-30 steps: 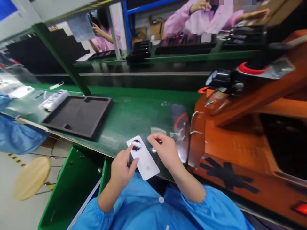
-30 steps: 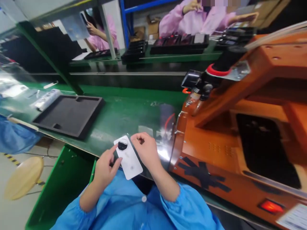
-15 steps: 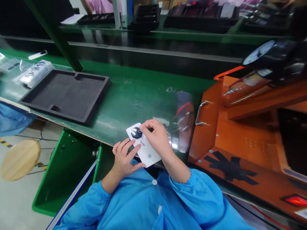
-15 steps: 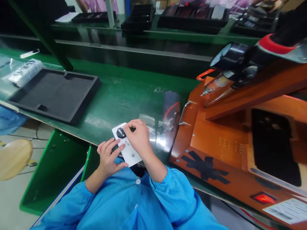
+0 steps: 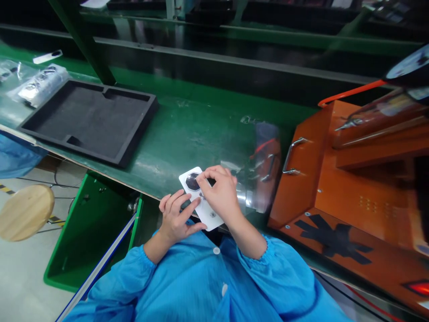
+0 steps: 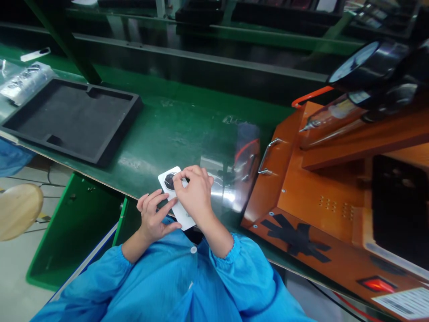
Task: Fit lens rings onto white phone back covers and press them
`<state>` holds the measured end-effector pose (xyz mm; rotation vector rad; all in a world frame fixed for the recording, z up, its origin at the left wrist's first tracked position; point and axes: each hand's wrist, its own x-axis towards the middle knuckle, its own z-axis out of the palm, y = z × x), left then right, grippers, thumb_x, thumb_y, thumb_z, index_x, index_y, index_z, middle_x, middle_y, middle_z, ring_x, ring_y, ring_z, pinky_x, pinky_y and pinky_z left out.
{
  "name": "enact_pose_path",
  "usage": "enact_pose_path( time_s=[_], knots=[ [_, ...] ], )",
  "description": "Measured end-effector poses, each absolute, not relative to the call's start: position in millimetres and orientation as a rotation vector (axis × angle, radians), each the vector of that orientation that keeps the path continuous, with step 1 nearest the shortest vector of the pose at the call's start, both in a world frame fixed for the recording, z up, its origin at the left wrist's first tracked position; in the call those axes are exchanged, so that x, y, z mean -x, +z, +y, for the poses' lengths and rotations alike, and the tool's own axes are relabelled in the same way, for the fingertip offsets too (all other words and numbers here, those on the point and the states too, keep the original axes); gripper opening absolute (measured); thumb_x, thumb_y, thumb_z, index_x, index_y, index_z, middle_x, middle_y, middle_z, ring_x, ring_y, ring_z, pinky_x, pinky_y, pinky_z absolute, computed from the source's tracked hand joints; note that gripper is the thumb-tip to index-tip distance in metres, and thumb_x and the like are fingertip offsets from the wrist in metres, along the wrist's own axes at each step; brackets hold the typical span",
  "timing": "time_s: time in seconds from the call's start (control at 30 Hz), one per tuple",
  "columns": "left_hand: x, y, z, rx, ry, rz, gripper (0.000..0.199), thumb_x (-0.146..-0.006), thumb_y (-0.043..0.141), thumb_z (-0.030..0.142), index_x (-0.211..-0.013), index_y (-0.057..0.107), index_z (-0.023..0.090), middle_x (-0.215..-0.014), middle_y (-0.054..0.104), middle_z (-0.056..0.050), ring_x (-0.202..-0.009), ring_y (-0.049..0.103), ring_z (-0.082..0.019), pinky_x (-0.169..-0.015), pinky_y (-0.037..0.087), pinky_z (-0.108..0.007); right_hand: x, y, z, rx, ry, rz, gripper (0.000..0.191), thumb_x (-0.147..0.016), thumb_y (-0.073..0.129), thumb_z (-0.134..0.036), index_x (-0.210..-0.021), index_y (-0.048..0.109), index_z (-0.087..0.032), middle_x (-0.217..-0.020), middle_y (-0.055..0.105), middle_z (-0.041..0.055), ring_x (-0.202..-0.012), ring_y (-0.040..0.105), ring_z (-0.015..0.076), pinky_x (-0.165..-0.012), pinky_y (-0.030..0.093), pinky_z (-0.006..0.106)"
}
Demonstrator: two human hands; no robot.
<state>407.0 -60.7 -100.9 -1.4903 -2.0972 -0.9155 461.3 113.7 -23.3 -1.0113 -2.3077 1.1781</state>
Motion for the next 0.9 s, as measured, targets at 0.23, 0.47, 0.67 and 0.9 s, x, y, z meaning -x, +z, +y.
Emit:
enact_pose_path(
  time_s=[0.23, 0.47, 0.67, 0.9],
  knots=[
    [-406.5, -99.5, -59.7, 1.481, -0.908, -2.084, 0.068, -0.102, 0.045, 0.077, -0.139, 0.07, 0.027, -0.124, 0.072, -0.011, -0.127, 0.064, -0.029, -0.119, 0.033, -0.046, -463.5, -27.4, 113.2, 0.989, 1.101, -2.305, 0.013, -0.088, 0.065, -0.027, -0.078, 0.072, -0.025, -0.103, 0.072, 0.0037, -0.107, 0.06, 0.0286, -0.098, 0.033, 0.048],
    [-406.3, -100.2, -59.9, 1.485, -0.897, -2.088, 0.066, -0.102, 0.045, 0.077, -0.137, 0.071, 0.027, -0.124, 0.072, -0.011, -0.128, 0.064, -0.029, -0.119, 0.032, -0.046, -461.7, -29.7, 113.4, 0.993, 1.05, -2.307, 0.013, -0.088, 0.065, -0.027, -0.078, 0.073, -0.025, -0.104, 0.072, 0.0049, -0.108, 0.06, 0.0294, -0.096, 0.034, 0.048],
    [-406.3, -101.9, -60.8, 1.484, -0.891, -2.1, 0.068, -0.101, 0.045, 0.079, -0.139, 0.07, 0.029, -0.123, 0.072, -0.011, -0.128, 0.064, -0.03, -0.119, 0.033, -0.047, -461.2, -29.8, 112.8, 0.992, 1.027, -2.31, 0.014, -0.089, 0.064, -0.027, -0.078, 0.072, -0.024, -0.102, 0.072, 0.0048, -0.107, 0.06, 0.0289, -0.096, 0.034, 0.047],
    [-406.2, -99.7, -60.1, 1.457, -0.868, -2.122, 0.066, -0.102, 0.042, 0.079, -0.131, 0.075, 0.03, -0.121, 0.073, -0.01, -0.126, 0.065, -0.029, -0.116, 0.036, -0.047, -458.7, -31.3, 111.1, 0.995, 0.974, -2.317, 0.014, -0.091, 0.065, -0.025, -0.078, 0.072, -0.023, -0.102, 0.071, 0.0044, -0.107, 0.06, 0.0281, -0.092, 0.033, 0.045]
  ],
)
